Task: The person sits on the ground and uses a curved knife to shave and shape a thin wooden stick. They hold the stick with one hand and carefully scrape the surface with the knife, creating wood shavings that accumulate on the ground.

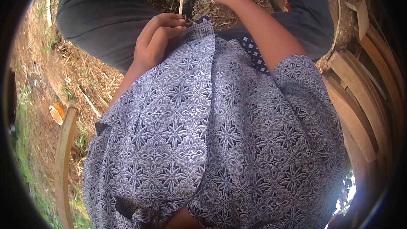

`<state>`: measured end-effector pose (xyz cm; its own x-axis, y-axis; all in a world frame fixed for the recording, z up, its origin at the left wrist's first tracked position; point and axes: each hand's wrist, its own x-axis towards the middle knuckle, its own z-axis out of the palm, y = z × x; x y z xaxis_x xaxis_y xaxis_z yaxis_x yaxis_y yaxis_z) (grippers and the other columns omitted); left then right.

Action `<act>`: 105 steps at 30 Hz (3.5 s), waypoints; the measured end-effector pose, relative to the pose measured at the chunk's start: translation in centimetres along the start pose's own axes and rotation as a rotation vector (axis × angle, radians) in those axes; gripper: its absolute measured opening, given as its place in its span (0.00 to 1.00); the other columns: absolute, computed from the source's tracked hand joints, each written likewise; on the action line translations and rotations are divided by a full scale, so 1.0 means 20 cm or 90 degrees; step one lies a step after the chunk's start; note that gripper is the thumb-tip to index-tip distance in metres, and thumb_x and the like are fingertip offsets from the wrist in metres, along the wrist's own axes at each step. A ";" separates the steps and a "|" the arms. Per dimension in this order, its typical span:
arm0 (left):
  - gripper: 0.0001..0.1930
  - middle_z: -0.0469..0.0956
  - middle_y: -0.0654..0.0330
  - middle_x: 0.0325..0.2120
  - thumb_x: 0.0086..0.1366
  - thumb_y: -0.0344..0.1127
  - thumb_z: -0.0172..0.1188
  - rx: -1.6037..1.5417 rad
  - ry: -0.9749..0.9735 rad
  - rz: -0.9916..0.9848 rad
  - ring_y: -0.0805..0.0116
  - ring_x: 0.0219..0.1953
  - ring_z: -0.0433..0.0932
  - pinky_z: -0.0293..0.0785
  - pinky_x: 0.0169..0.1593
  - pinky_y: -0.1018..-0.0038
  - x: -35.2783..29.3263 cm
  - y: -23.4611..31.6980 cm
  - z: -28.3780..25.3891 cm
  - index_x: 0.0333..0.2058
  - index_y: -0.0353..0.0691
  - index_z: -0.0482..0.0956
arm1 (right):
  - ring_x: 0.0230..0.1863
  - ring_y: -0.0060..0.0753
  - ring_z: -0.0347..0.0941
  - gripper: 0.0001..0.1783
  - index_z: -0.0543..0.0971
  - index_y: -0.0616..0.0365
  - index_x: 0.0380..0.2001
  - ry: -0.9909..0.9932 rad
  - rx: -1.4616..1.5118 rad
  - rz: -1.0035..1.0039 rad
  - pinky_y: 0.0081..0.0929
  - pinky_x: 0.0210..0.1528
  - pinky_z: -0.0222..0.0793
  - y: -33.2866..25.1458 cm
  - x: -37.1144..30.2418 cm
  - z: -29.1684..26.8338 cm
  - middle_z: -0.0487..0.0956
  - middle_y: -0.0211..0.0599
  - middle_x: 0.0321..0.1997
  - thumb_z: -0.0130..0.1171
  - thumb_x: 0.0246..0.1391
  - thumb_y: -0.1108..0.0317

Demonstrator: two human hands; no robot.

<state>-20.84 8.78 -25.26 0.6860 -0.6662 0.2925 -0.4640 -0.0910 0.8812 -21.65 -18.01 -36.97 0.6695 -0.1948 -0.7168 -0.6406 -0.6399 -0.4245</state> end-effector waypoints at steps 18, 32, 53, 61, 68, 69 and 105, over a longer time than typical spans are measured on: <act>0.10 0.79 0.44 0.44 0.54 0.22 0.64 0.008 -0.036 0.006 0.53 0.47 0.84 0.83 0.51 0.67 0.01 0.01 -0.02 0.37 0.28 0.78 | 0.35 0.46 0.84 0.15 0.86 0.55 0.32 0.028 -0.133 -0.124 0.42 0.41 0.78 -0.04 0.07 -0.07 0.86 0.47 0.31 0.65 0.57 0.54; 0.12 0.80 0.46 0.41 0.53 0.24 0.64 0.000 -0.056 -0.005 0.52 0.49 0.84 0.83 0.52 0.65 0.03 0.03 -0.03 0.38 0.29 0.79 | 0.33 0.41 0.83 0.13 0.85 0.57 0.32 -0.031 -0.114 -0.212 0.38 0.38 0.77 -0.11 0.02 -0.23 0.85 0.43 0.29 0.64 0.57 0.58; 0.12 0.79 0.45 0.47 0.55 0.23 0.64 -0.020 -0.123 -0.020 0.54 0.52 0.83 0.81 0.56 0.67 0.03 0.07 -0.05 0.40 0.30 0.80 | 0.37 0.50 0.83 0.12 0.88 0.53 0.31 -0.030 -0.129 -0.252 0.44 0.44 0.78 -0.07 0.17 -0.21 0.86 0.47 0.34 0.63 0.52 0.57; 0.11 0.81 0.46 0.45 0.56 0.23 0.63 -0.013 -0.124 -0.018 0.54 0.52 0.83 0.81 0.56 0.67 0.04 0.06 -0.04 0.40 0.30 0.80 | 0.35 0.47 0.83 0.12 0.87 0.54 0.30 -0.028 -0.192 -0.300 0.42 0.41 0.78 -0.10 0.06 -0.24 0.86 0.47 0.32 0.65 0.52 0.58; 0.11 0.80 0.45 0.46 0.56 0.23 0.63 -0.019 -0.132 -0.027 0.53 0.52 0.83 0.80 0.57 0.67 0.03 0.07 -0.04 0.39 0.29 0.80 | 0.34 0.48 0.83 0.12 0.87 0.53 0.31 -0.037 -0.257 -0.209 0.42 0.40 0.77 -0.17 0.08 -0.22 0.85 0.47 0.31 0.64 0.51 0.58; 0.11 0.80 0.45 0.46 0.56 0.23 0.63 -0.024 -0.136 -0.031 0.53 0.52 0.83 0.80 0.57 0.66 0.03 0.06 -0.04 0.39 0.29 0.80 | 0.34 0.47 0.83 0.12 0.87 0.53 0.31 -0.012 -0.245 -0.219 0.42 0.40 0.77 -0.15 0.11 -0.20 0.85 0.47 0.31 0.64 0.51 0.57; 0.11 0.81 0.44 0.42 0.54 0.23 0.65 -0.009 -0.050 0.048 0.51 0.49 0.84 0.83 0.53 0.64 0.02 0.01 -0.02 0.37 0.27 0.80 | 0.29 0.32 0.80 0.14 0.83 0.55 0.32 -0.018 0.054 -0.082 0.33 0.34 0.75 -0.08 0.03 -0.05 0.84 0.40 0.28 0.66 0.60 0.55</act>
<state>-20.43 8.76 -24.74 0.6034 -0.7264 0.3289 -0.5046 -0.0284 0.8629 -19.87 -17.81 -36.28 0.7381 -0.0934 -0.6682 -0.5806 -0.5923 -0.5586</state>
